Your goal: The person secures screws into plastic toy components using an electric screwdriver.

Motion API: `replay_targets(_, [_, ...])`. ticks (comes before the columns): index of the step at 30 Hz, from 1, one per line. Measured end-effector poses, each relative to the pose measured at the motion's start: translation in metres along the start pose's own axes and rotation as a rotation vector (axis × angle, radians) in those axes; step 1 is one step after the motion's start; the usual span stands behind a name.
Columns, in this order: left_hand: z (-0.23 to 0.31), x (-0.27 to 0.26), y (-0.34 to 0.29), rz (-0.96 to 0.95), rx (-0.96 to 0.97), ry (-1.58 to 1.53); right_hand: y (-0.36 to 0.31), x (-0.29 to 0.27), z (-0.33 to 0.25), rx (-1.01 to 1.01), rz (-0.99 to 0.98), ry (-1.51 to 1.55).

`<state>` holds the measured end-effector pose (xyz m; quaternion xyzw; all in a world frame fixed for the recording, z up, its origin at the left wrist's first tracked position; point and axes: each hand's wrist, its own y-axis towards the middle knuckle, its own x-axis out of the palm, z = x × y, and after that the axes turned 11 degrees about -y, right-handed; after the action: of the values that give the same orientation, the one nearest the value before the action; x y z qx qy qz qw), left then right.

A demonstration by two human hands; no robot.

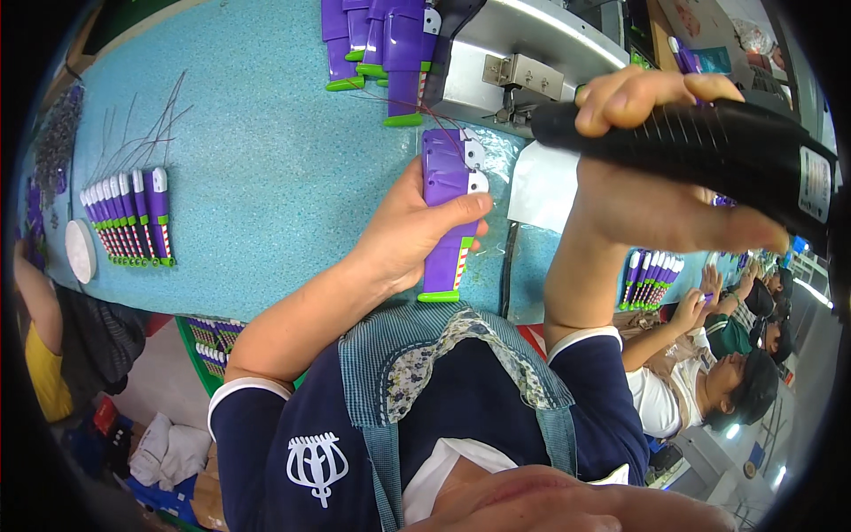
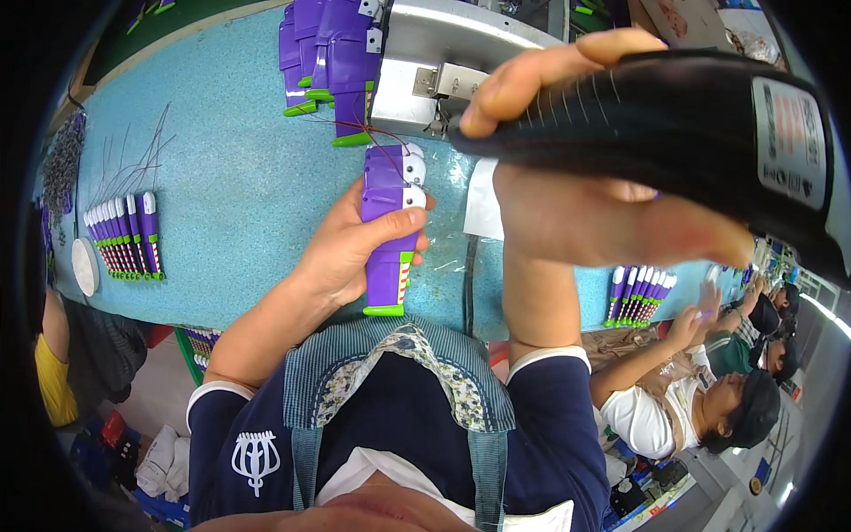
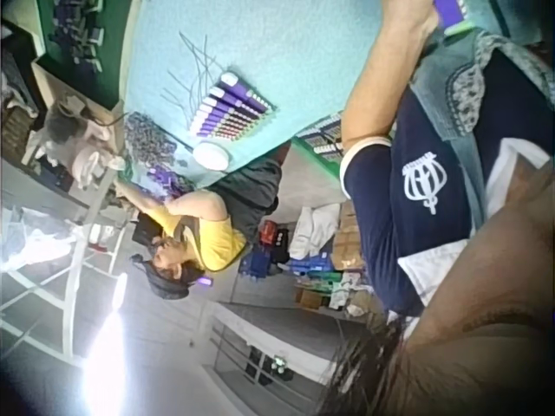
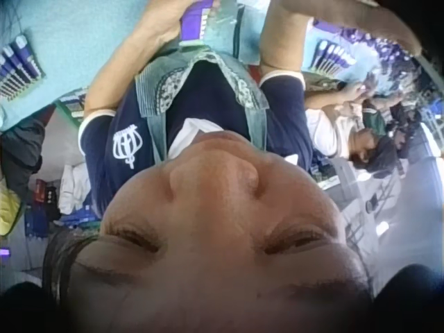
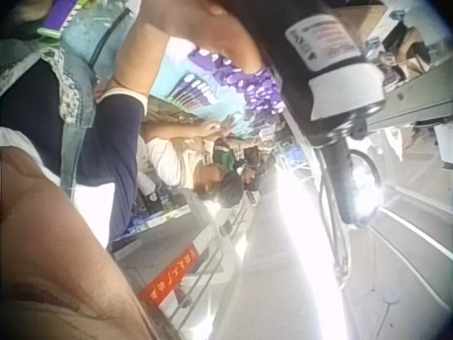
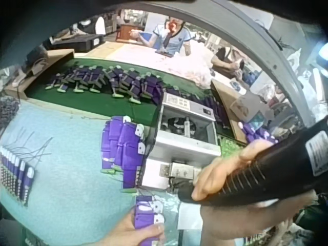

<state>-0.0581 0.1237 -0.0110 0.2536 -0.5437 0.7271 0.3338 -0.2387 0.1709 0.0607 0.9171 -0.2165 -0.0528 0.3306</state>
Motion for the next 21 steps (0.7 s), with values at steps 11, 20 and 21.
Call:
replay_targets(11, [-0.003,0.000,0.002,-0.026,0.084,0.006,-0.037,0.026,-0.025,0.062,-0.066,0.015])
replay_targets(20, [-0.007,0.002,0.002,-0.021,0.115,-0.022,-0.038,0.022,-0.027,0.076,-0.181,-0.098])
replay_targets(21, [-0.007,0.001,0.002,-0.021,0.116,-0.021,-0.037,0.021,-0.026,0.074,-0.180,-0.098])
